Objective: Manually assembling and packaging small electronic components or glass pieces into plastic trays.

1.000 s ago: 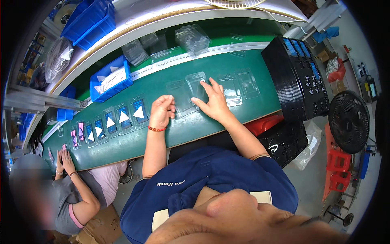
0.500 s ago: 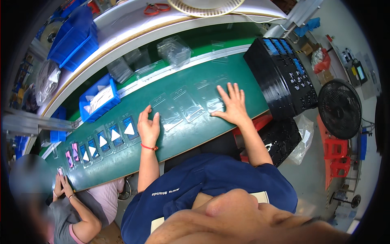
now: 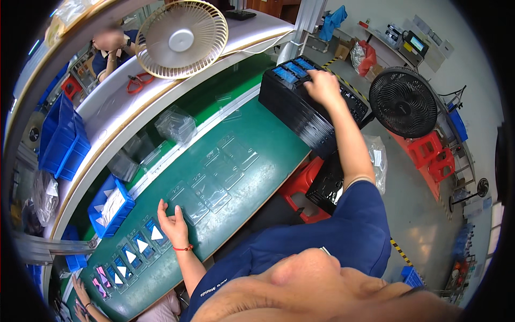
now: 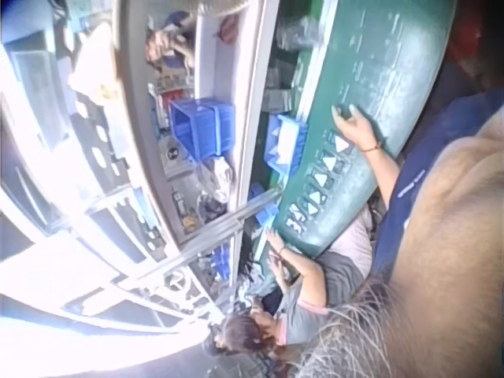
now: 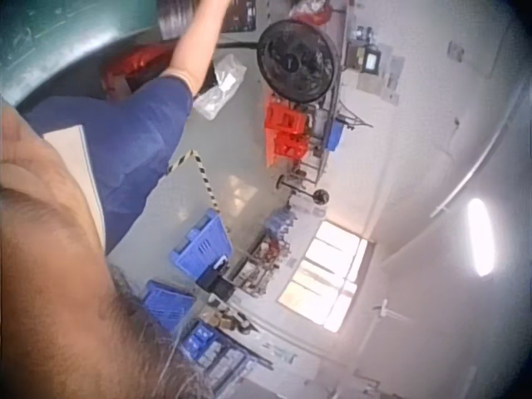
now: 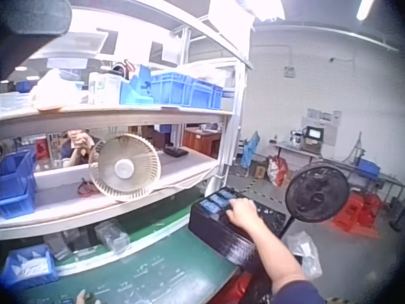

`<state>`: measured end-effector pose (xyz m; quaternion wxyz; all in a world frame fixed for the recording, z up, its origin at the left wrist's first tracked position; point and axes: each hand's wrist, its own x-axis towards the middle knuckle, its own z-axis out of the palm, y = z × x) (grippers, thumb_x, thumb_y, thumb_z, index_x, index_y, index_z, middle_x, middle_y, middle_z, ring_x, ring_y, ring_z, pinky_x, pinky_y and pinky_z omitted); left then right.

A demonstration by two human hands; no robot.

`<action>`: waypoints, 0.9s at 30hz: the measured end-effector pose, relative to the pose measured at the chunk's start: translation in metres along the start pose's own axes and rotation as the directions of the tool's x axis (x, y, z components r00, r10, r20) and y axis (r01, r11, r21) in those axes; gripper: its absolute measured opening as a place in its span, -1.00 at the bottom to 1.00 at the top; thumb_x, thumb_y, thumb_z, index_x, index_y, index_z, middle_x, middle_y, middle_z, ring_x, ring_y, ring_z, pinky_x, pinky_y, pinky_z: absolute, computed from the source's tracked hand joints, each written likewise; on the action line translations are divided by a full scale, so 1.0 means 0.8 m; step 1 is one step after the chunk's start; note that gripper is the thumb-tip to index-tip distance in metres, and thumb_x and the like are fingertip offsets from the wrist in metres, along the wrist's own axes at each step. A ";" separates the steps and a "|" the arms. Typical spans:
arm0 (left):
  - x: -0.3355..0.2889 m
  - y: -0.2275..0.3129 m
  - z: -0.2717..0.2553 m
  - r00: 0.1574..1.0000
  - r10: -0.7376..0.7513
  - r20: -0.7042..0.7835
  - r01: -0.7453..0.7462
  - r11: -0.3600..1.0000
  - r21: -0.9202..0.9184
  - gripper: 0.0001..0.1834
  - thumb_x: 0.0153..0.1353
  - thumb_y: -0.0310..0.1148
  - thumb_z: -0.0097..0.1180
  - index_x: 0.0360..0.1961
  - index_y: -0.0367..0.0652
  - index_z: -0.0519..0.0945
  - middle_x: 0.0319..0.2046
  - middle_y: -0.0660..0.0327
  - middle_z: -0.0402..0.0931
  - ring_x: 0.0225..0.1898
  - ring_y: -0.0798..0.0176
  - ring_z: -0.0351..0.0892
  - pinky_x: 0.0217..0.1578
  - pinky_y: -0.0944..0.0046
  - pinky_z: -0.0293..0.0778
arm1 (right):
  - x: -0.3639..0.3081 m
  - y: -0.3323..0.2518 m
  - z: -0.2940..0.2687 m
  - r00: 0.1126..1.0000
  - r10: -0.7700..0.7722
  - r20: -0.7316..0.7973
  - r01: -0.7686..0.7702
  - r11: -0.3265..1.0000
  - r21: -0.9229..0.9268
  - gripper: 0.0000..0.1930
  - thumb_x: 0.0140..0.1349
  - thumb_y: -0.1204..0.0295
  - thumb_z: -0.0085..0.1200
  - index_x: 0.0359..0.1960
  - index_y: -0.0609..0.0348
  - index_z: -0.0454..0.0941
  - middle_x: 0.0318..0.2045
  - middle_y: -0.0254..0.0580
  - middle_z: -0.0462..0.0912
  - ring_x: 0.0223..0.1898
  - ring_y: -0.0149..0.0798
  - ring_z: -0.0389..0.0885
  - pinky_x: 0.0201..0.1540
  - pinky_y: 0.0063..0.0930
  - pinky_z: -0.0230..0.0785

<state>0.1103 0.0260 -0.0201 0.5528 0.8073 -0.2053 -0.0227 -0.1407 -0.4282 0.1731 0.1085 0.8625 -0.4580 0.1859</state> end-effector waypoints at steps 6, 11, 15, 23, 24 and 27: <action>0.004 -0.007 0.003 0.999 -0.038 -0.005 0.037 0.998 -0.047 -0.45 0.15 -0.48 0.19 0.20 -0.23 0.39 0.01 0.08 0.44 -0.60 0.50 0.27 -0.49 0.46 0.34 | 0.078 0.117 0.044 0.893 0.344 0.291 -0.339 0.938 -0.067 -0.65 -0.07 0.40 0.21 -0.20 0.27 0.63 -0.10 0.11 0.63 -0.01 0.01 0.60 0.02 -0.16 0.46; 0.005 -0.006 0.002 0.999 -0.028 -0.021 0.028 0.999 -0.021 -0.51 0.16 -0.46 0.19 0.14 -0.25 0.43 -0.02 0.11 0.45 -0.60 0.50 0.26 -0.48 0.46 0.33 | 0.091 0.118 0.027 0.891 0.283 0.354 -0.309 0.951 0.016 -0.45 -0.27 0.26 0.40 -0.17 0.29 0.62 -0.07 0.08 0.63 -0.01 0.00 0.60 0.03 -0.22 0.45; 0.005 -0.002 0.004 0.998 0.049 -0.042 -0.046 0.997 0.063 -0.55 0.14 -0.47 0.20 0.08 -0.26 0.48 -0.08 0.13 0.46 -0.62 0.47 0.25 -0.50 0.44 0.31 | 0.125 0.135 0.038 0.952 0.237 0.194 -0.269 0.950 0.157 -0.60 -0.28 0.22 0.34 -0.40 0.25 0.70 -0.35 0.04 0.70 -0.22 -0.10 0.70 -0.08 -0.30 0.50; 0.001 -0.008 0.004 0.997 0.074 -0.035 -0.070 0.994 0.087 -0.69 0.12 -0.51 0.21 -0.08 -0.27 0.57 -0.09 0.13 0.47 -0.59 0.44 0.34 -0.54 0.44 0.33 | 0.172 0.086 0.092 0.942 0.200 0.271 -0.260 0.943 0.209 -0.54 -0.27 0.19 0.37 -0.29 0.17 0.69 -0.16 0.02 0.67 -0.05 -0.03 0.63 0.03 -0.22 0.45; 0.000 -0.008 0.004 0.997 0.068 -0.041 -0.065 0.995 0.073 -0.71 0.11 -0.52 0.21 -0.10 -0.27 0.57 -0.08 0.13 0.47 -0.57 0.44 0.37 -0.53 0.45 0.34 | 0.175 0.084 0.095 0.943 0.192 0.272 -0.254 0.942 0.217 -0.54 -0.27 0.19 0.37 -0.29 0.17 0.69 -0.16 0.02 0.67 -0.05 -0.03 0.63 0.03 -0.22 0.45; 0.002 -0.017 0.006 0.996 0.076 -0.054 -0.073 0.996 0.057 -0.72 0.11 -0.51 0.22 -0.11 -0.27 0.57 -0.09 0.13 0.48 -0.59 0.44 0.35 -0.53 0.44 0.33 | 0.176 0.080 0.095 0.932 0.220 0.288 -0.275 0.947 0.165 -0.52 -0.27 0.18 0.37 -0.27 0.18 0.68 -0.16 0.02 0.67 -0.06 -0.02 0.63 0.03 -0.21 0.44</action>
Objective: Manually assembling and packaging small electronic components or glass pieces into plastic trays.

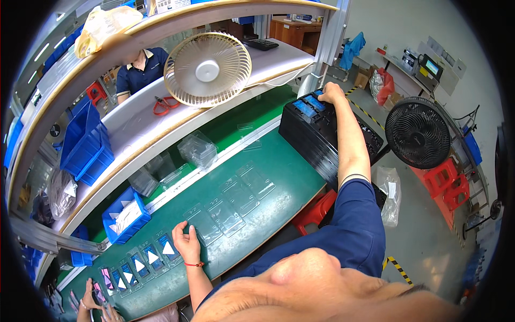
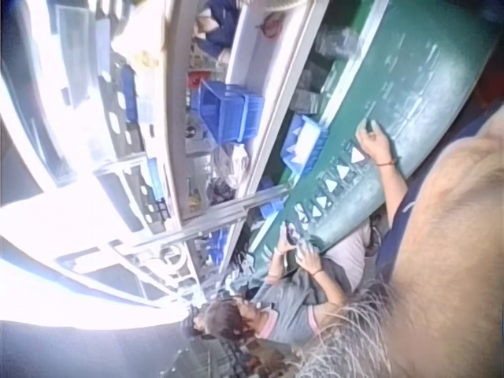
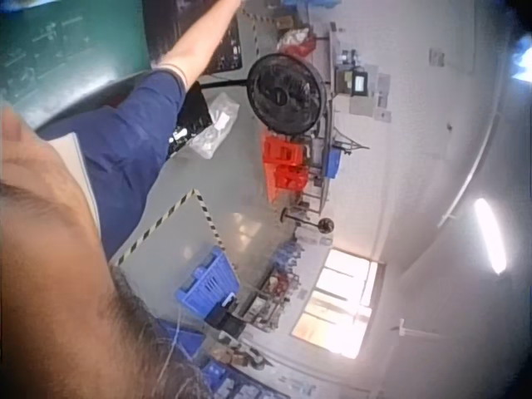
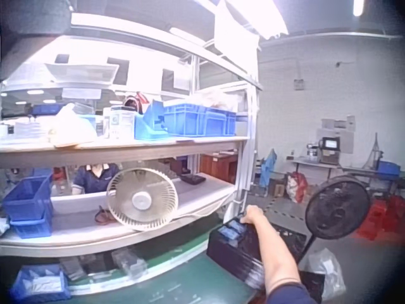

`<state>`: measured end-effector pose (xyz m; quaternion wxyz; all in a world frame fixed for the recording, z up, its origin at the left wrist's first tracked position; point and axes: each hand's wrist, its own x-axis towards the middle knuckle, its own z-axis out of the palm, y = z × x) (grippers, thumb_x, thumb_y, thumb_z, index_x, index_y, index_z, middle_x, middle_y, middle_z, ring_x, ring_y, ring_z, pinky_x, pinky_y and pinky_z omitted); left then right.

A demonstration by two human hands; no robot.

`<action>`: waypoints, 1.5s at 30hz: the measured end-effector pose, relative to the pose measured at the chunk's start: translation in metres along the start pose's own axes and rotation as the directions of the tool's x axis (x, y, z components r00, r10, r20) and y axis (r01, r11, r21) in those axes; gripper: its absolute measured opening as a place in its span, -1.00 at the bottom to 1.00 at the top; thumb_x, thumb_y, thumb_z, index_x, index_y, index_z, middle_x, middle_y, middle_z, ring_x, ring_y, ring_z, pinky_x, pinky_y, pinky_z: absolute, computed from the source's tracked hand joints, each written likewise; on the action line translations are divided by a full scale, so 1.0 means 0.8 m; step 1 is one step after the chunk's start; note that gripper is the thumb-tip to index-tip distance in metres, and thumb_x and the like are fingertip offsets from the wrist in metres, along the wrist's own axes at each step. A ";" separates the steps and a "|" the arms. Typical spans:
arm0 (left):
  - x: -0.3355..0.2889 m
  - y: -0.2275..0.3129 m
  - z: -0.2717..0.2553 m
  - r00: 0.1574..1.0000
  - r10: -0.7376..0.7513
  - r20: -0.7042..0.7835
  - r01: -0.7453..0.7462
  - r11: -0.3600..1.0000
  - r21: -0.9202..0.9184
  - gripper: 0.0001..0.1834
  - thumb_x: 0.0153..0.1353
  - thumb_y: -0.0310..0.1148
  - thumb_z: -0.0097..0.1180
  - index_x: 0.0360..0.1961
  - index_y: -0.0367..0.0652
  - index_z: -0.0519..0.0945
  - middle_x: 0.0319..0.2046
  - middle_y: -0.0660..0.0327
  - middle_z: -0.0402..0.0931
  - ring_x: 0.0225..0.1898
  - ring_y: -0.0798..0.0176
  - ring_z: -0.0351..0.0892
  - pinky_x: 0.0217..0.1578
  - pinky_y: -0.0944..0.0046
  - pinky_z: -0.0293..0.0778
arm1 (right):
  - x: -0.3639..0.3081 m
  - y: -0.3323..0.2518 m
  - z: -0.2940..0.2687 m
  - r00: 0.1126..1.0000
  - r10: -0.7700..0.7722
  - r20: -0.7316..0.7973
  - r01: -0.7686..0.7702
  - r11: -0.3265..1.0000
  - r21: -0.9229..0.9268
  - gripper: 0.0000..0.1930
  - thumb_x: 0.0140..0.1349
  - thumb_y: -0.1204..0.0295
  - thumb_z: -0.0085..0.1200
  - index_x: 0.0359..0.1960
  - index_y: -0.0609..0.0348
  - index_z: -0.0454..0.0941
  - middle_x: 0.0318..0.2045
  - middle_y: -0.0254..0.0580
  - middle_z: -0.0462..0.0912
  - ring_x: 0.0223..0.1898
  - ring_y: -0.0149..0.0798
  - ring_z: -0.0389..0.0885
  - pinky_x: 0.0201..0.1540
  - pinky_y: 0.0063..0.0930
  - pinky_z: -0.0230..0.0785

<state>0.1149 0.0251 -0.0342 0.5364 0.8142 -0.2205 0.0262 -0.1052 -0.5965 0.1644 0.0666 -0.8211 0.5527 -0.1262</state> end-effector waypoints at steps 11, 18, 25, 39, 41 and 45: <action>0.005 0.011 0.000 1.000 0.014 -0.007 -0.014 0.998 0.068 -0.75 0.11 -0.50 0.22 -0.16 -0.27 0.59 -0.11 0.13 0.49 -0.59 0.41 0.36 -0.53 0.43 0.34 | -0.027 -0.058 -0.016 0.974 -0.102 0.200 0.128 0.984 -0.122 -0.37 -0.31 0.14 0.40 -0.15 0.29 0.64 -0.10 0.10 0.64 -0.02 -0.04 0.62 0.03 -0.22 0.46; 0.002 0.013 -0.003 1.000 0.015 -0.006 -0.015 0.997 0.080 -0.73 0.11 -0.50 0.22 -0.13 -0.26 0.60 -0.10 0.13 0.49 -0.59 0.43 0.37 -0.52 0.44 0.36 | -0.053 -0.080 -0.013 0.994 -0.058 0.088 0.070 0.988 -0.138 -0.41 -0.27 0.19 0.38 -0.15 0.29 0.63 -0.08 0.08 0.64 -0.01 -0.04 0.61 0.04 -0.22 0.46; 0.002 0.010 -0.004 1.000 -0.005 0.000 0.005 0.998 0.064 -0.75 0.10 -0.50 0.23 -0.15 -0.25 0.60 -0.10 0.13 0.49 -0.59 0.43 0.37 -0.52 0.44 0.36 | -0.052 -0.083 -0.014 0.999 -0.039 -0.015 0.038 0.996 -0.076 -0.46 -0.20 0.22 0.33 -0.14 0.27 0.62 -0.08 0.12 0.63 -0.01 0.00 0.60 0.04 -0.21 0.46; 0.001 0.014 -0.003 0.999 0.033 0.000 -0.033 0.999 0.035 -0.76 0.10 -0.52 0.24 -0.17 -0.27 0.60 -0.11 0.14 0.49 -0.59 0.44 0.35 -0.51 0.45 0.35 | -0.061 -0.108 0.010 0.964 -0.165 0.209 0.168 0.986 0.000 -0.36 -0.16 0.05 0.31 -0.11 0.33 0.60 -0.06 0.14 0.61 0.00 0.02 0.59 0.05 -0.28 0.44; 0.000 0.020 -0.003 1.000 0.009 -0.005 -0.009 1.000 0.017 -0.77 0.09 -0.52 0.24 -0.18 -0.27 0.60 -0.12 0.14 0.49 -0.59 0.44 0.35 -0.50 0.45 0.35 | -0.064 -0.112 0.011 0.961 -0.189 0.204 0.191 0.981 0.010 -0.36 -0.16 0.06 0.31 -0.11 0.34 0.60 -0.06 0.16 0.61 -0.01 0.03 0.59 0.04 -0.27 0.44; 0.002 0.009 -0.003 1.000 -0.026 0.007 0.026 0.999 0.019 -0.82 0.15 -0.51 0.21 -0.20 -0.28 0.60 -0.15 0.17 0.49 -0.55 0.45 0.37 -0.48 0.45 0.36 | -0.066 -0.103 -0.005 0.949 -0.266 0.171 0.269 0.963 0.007 -0.34 -0.17 0.06 0.32 -0.12 0.39 0.59 -0.11 0.22 0.61 -0.03 0.03 0.60 0.04 -0.27 0.43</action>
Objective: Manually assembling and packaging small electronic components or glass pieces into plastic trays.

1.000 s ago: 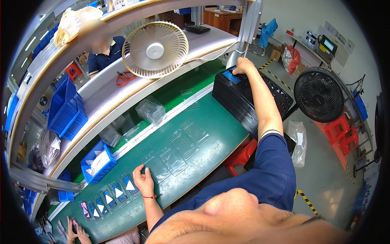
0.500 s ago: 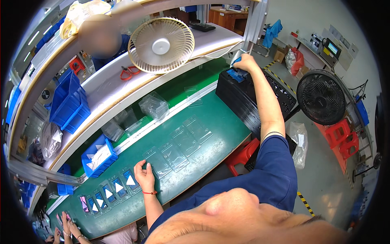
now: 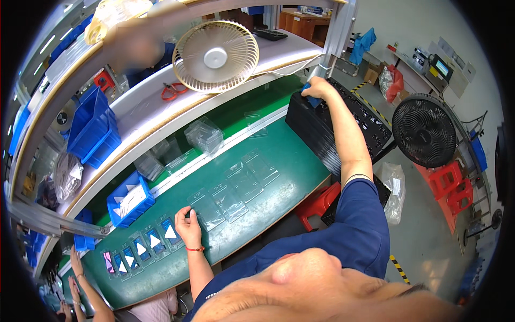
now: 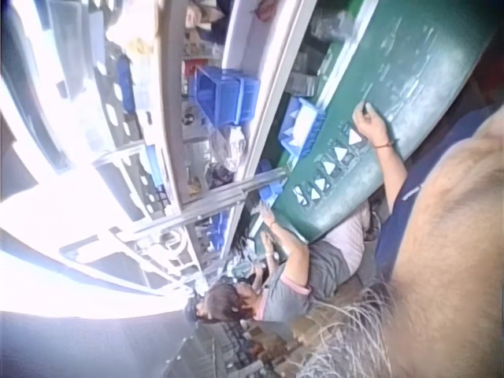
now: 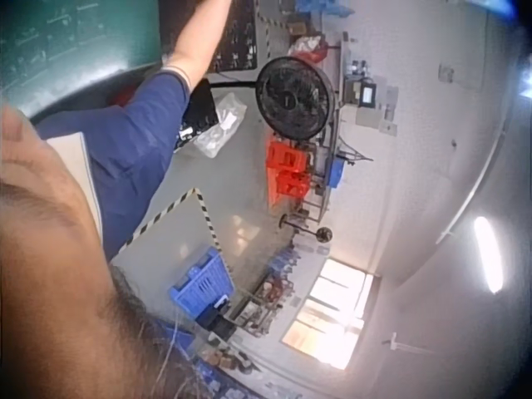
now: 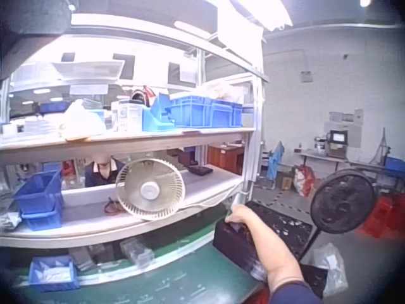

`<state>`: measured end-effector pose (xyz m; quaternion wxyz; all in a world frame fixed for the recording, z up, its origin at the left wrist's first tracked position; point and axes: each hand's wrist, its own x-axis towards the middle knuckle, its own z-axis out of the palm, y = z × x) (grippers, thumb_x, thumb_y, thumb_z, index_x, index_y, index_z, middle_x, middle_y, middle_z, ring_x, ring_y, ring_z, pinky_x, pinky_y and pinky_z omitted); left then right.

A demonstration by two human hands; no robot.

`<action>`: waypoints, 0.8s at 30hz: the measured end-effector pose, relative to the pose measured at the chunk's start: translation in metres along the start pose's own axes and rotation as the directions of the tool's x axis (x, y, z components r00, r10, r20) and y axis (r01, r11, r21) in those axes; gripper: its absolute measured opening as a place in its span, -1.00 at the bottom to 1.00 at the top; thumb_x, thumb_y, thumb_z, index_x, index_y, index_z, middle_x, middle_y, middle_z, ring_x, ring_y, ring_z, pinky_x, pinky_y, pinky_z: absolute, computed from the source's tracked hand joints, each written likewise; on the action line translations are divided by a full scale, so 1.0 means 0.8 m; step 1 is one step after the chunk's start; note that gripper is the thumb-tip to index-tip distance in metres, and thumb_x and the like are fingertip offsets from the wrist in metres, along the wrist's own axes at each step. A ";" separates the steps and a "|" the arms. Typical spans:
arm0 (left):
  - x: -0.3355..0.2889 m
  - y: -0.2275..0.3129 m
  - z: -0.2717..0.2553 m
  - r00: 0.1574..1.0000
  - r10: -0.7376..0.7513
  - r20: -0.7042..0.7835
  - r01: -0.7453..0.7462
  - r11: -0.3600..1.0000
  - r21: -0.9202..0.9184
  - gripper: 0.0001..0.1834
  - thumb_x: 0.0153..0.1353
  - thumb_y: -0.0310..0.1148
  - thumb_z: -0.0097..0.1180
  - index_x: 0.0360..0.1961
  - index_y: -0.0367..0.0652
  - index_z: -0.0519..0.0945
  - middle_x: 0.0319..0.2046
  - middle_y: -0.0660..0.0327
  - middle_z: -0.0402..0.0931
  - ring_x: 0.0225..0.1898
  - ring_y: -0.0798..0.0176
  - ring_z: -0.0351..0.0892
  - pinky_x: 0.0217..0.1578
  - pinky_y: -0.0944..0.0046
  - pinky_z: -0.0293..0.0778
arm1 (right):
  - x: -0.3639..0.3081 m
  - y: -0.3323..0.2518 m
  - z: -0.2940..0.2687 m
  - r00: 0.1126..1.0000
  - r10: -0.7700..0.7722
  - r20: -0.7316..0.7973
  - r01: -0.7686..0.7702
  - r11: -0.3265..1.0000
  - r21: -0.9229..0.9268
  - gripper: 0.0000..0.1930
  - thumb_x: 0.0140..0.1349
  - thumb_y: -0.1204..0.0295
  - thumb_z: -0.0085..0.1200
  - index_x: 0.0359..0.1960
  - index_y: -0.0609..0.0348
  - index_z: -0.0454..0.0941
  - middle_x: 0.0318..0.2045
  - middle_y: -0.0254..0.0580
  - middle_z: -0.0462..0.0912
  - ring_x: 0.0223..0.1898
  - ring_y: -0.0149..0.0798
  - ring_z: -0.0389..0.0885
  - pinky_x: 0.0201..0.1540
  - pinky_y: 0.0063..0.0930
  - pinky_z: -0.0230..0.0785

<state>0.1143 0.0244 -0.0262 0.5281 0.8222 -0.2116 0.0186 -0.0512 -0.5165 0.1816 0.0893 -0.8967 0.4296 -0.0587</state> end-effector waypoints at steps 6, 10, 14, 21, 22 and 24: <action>-0.013 0.017 0.010 0.995 -0.003 -0.099 -0.049 0.853 -0.520 -0.89 0.27 -0.52 0.09 -0.22 -0.29 0.60 -0.21 0.24 0.48 -0.42 0.49 0.43 -0.48 0.53 0.36 | -0.059 -0.046 -0.013 0.962 -0.219 -0.162 0.269 0.673 0.689 -0.61 0.06 0.23 0.31 -0.24 0.33 0.58 -0.39 -0.15 0.67 -0.39 -0.32 0.65 -0.27 -0.42 0.49; -0.037 0.105 0.043 0.885 0.004 0.466 0.352 0.648 -0.675 -0.62 0.18 -0.57 0.16 0.05 -0.33 0.50 -0.01 0.04 0.51 -0.07 0.22 0.56 -0.11 0.28 0.56 | -0.172 -0.169 0.079 0.866 -0.500 -0.011 0.173 0.279 0.944 -0.78 0.18 0.34 0.22 -0.31 0.24 0.55 -0.45 -0.38 0.61 -0.44 -0.51 0.54 -0.32 -0.56 0.42; -0.040 0.133 0.062 0.658 0.163 0.735 0.693 0.251 -0.676 -0.36 0.21 -0.51 0.15 0.29 -0.19 0.18 0.17 0.05 0.32 0.21 0.12 0.35 0.12 0.04 0.47 | -0.257 -0.235 0.159 0.705 -0.668 0.237 -0.096 0.241 0.966 -0.83 0.20 0.35 0.21 -0.37 0.19 0.56 -0.51 -0.43 0.57 -0.48 -0.57 0.49 -0.40 -0.63 0.38; -0.061 0.098 0.022 0.737 -0.187 0.649 0.673 0.295 -0.678 -0.50 0.18 -0.53 0.19 0.14 -0.19 0.34 -0.09 0.19 0.51 -0.09 0.25 0.59 -0.18 0.21 0.67 | -0.285 -0.268 0.222 0.726 -0.660 0.195 -0.022 0.261 0.965 -0.67 0.11 0.49 0.28 -0.09 0.30 0.51 -0.26 -0.23 0.61 -0.30 -0.50 0.55 -0.21 -0.59 0.45; -0.064 0.097 0.019 0.752 -0.213 0.623 0.659 0.265 -0.704 -0.51 0.17 -0.56 0.20 0.12 -0.18 0.35 -0.11 0.20 0.51 -0.15 0.29 0.60 -0.24 0.23 0.68 | -0.288 -0.271 0.223 0.703 -0.687 0.184 -0.022 0.238 0.971 -0.67 0.12 0.51 0.27 -0.09 0.29 0.51 -0.26 -0.25 0.61 -0.27 -0.50 0.55 -0.18 -0.59 0.45; -0.070 0.094 0.007 0.770 -0.238 0.592 0.637 0.238 -0.733 -0.53 0.18 -0.56 0.18 0.12 -0.18 0.35 -0.10 0.19 0.51 -0.16 0.28 0.60 -0.23 0.22 0.68 | -0.293 -0.279 0.227 0.668 -0.720 0.186 -0.040 0.215 0.976 -0.68 0.13 0.58 0.24 -0.07 0.26 0.49 -0.27 -0.30 0.61 -0.24 -0.51 0.54 -0.15 -0.60 0.44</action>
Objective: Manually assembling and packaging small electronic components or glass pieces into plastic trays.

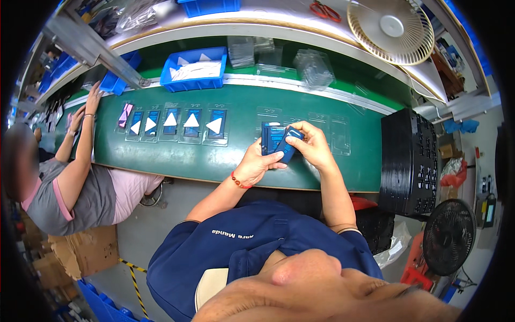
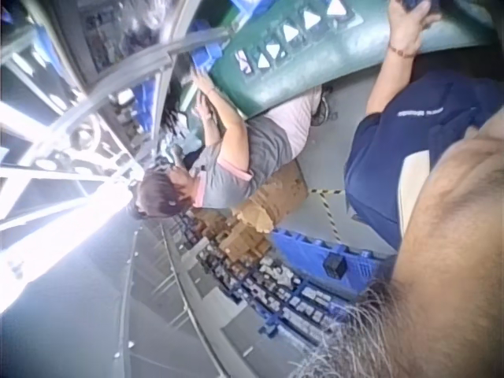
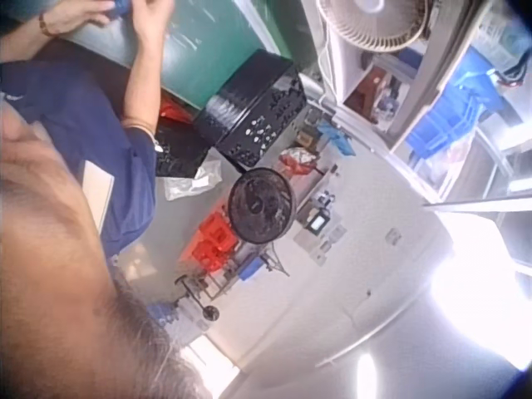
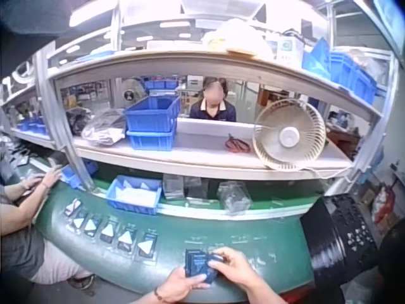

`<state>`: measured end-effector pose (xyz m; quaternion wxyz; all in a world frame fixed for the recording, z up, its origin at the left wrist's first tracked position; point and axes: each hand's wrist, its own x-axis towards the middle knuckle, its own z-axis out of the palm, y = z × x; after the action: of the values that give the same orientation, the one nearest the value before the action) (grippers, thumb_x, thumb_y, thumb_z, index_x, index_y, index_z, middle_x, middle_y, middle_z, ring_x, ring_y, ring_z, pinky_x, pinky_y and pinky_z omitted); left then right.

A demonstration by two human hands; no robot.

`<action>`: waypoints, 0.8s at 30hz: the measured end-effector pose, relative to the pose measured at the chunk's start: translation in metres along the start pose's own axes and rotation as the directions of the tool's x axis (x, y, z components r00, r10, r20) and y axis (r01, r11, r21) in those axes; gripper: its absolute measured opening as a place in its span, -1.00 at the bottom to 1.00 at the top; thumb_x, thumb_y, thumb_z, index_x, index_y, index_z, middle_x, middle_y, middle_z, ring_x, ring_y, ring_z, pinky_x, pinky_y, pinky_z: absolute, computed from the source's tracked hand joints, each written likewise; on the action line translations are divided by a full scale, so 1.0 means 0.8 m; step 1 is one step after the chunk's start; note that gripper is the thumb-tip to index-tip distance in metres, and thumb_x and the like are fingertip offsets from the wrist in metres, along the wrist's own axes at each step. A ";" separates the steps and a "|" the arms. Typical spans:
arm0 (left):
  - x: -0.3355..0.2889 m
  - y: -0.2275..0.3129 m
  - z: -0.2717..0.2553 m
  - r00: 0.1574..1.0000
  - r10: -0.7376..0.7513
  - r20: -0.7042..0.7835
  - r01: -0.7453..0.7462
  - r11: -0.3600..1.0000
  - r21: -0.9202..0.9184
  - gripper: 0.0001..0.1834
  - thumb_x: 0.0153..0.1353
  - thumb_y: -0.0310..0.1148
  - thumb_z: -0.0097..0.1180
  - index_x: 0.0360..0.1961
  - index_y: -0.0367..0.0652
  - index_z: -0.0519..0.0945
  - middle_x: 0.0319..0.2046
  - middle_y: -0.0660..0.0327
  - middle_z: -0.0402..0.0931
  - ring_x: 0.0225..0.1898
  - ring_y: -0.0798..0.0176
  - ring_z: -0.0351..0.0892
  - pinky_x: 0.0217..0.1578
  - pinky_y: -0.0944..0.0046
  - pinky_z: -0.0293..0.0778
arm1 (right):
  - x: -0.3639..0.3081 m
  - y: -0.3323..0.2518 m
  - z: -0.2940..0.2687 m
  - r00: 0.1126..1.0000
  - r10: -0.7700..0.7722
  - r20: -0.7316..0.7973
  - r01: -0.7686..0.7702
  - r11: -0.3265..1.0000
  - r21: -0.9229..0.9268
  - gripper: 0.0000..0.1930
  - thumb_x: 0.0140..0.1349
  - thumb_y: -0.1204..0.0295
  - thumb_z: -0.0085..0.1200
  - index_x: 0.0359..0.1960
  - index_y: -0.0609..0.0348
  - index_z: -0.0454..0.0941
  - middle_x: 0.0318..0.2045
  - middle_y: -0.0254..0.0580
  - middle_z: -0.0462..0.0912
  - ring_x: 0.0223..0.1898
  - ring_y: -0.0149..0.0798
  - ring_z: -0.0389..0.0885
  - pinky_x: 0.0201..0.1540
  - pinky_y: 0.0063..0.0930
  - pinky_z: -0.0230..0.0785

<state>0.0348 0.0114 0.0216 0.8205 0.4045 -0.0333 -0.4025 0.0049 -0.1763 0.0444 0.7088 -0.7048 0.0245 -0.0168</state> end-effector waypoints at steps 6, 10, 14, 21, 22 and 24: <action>-0.037 0.021 -0.044 0.991 0.133 -0.019 -0.134 0.982 -0.132 -0.61 0.36 -0.44 -0.04 0.18 -0.14 0.26 0.00 0.06 0.46 0.04 0.11 0.51 -0.03 0.01 0.56 | 0.044 0.002 0.003 0.996 0.007 -0.090 -0.019 0.992 -0.129 -0.69 0.07 0.62 0.27 -0.14 0.21 0.49 -0.40 -0.30 0.61 -0.37 -0.53 0.55 -0.30 -0.64 0.42; -0.036 0.013 -0.060 0.987 0.159 -0.036 -0.163 0.965 -0.207 -0.59 0.38 -0.47 -0.11 0.22 -0.17 0.20 0.09 -0.01 0.39 0.13 0.01 0.44 0.12 -0.07 0.44 | 0.071 0.019 0.029 0.983 -0.161 -0.089 0.068 0.768 -0.636 -0.67 -0.05 0.44 0.34 -0.21 0.11 0.54 -0.40 -0.14 0.62 -0.34 -0.20 0.61 -0.29 -0.36 0.45; -0.037 0.006 -0.059 0.990 0.140 -0.024 -0.142 0.957 -0.254 -0.56 0.39 -0.48 -0.15 0.26 -0.17 0.17 0.13 -0.01 0.36 0.18 0.01 0.40 0.17 -0.05 0.38 | 0.057 0.023 0.056 0.961 -0.272 -0.059 0.091 0.506 -0.858 -0.65 -0.09 0.30 0.36 -0.22 0.01 0.59 -0.36 -0.23 0.47 -0.15 -0.10 0.52 -0.19 -0.20 0.44; -0.037 0.009 -0.053 0.992 0.095 -0.081 -0.108 0.977 -0.183 -0.55 0.37 -0.46 -0.10 0.26 -0.15 0.19 0.12 0.07 0.39 0.19 0.03 0.40 0.17 -0.09 0.36 | 0.044 0.055 0.065 0.876 -0.467 0.118 0.221 0.174 -0.960 -0.65 0.00 0.26 0.27 -0.17 0.13 0.63 -0.41 -0.30 0.46 -0.27 -0.19 0.47 -0.29 -0.29 0.29; -0.037 0.010 -0.052 0.992 0.092 -0.084 -0.105 0.979 -0.176 -0.56 0.37 -0.45 -0.08 0.24 -0.15 0.20 0.11 0.08 0.40 0.18 0.04 0.41 0.15 -0.10 0.39 | 0.044 0.055 0.066 0.873 -0.467 0.138 0.222 0.128 -0.967 -0.65 0.03 0.26 0.24 -0.16 0.16 0.63 -0.41 -0.30 0.48 -0.28 -0.20 0.45 -0.29 -0.31 0.24; -0.036 0.009 -0.049 0.989 0.104 -0.102 -0.120 0.980 -0.161 -0.57 0.35 -0.48 -0.06 0.23 -0.15 0.22 0.09 0.09 0.42 0.12 0.06 0.46 0.06 -0.04 0.49 | 0.043 0.049 0.061 0.888 -0.443 0.123 0.220 0.175 -0.959 -0.66 0.05 0.27 0.24 -0.16 0.17 0.63 -0.42 -0.27 0.50 -0.27 -0.18 0.46 -0.26 -0.29 0.27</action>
<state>0.0347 0.0586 0.0082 0.8735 0.3503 0.0162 -0.3377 0.0415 -0.1290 0.0052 0.1079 -0.9683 -0.0595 -0.2175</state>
